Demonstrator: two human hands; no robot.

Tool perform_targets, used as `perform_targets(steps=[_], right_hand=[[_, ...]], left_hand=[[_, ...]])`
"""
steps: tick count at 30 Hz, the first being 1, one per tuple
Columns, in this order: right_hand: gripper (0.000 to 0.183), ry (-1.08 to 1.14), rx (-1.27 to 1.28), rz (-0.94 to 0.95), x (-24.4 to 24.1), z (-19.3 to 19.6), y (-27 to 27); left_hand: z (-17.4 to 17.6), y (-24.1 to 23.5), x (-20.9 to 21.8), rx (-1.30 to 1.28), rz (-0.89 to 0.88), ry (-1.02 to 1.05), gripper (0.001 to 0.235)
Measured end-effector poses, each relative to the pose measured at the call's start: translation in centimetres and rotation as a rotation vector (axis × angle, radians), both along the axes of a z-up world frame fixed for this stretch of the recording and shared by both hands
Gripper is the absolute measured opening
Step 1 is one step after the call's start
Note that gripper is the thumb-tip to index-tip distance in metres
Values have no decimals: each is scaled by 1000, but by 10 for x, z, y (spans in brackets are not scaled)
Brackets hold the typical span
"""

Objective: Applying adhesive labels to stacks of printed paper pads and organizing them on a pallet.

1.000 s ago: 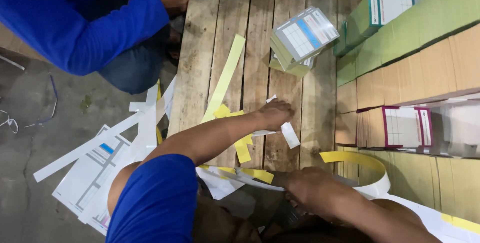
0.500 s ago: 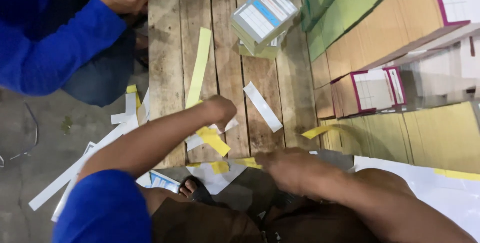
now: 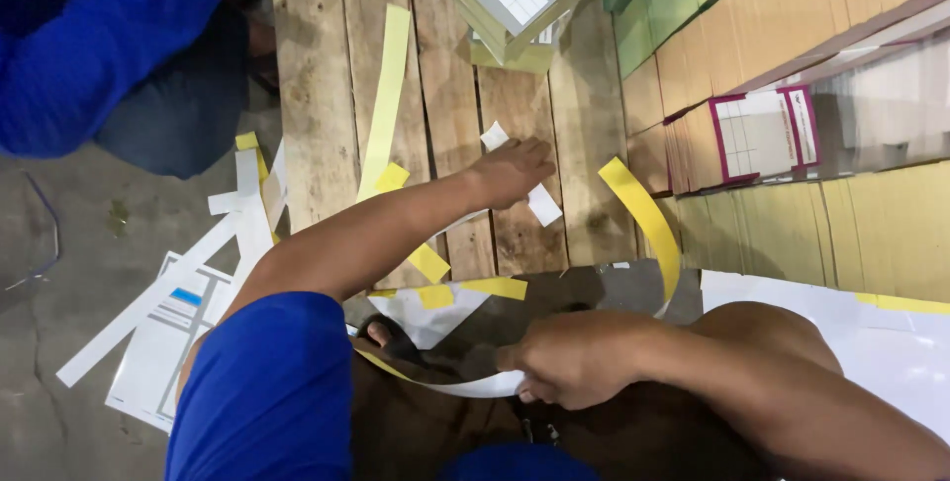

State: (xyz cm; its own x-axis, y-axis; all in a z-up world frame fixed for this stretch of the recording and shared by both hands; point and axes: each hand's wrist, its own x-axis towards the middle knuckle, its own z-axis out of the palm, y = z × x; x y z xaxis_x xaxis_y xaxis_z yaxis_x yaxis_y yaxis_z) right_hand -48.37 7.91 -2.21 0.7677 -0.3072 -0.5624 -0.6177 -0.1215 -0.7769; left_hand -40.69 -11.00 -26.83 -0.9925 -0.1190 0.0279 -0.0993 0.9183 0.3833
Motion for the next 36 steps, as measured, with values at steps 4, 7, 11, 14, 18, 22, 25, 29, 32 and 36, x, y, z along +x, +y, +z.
perform_targets(steps=[4, 7, 11, 14, 18, 22, 25, 29, 32, 36], right_hand=[[24, -13, 41, -47, -5, -1, -5], [20, -46, 47, -97, -8, 13, -19], [13, 32, 150, -215, -7, 30, -36], [15, 61, 197, -403, -8, 18, -37], [21, -96, 273, -963, -18, -12, -39], [23, -275, 408, -1281, -45, -36, -48], [24, -551, 630, -1347, -58, -62, -47], [35, -738, 795, -1266, -45, -67, -55], [45, -708, 739, -1315, -31, -46, -56], [45, -480, 593, -1310, -22, -48, -52]], left_hand=[[4, -5, 5, 15, 33, -86, 63], [-2, -6, 12, 29, 50, -194, 46], [-6, -5, 27, 25, 72, -128, 31], [-1, -4, 31, 85, 92, -29, 40], [20, -8, 36, 139, 82, -209, 36], [96, -12, 63, 653, 108, -348, 54], [147, -21, 82, 1258, 218, -107, 63], [132, -43, 97, 1432, 354, 170, 39], [116, -67, 107, 1448, 541, 220, 32], [79, -121, 142, 1269, 848, 395, 33]])
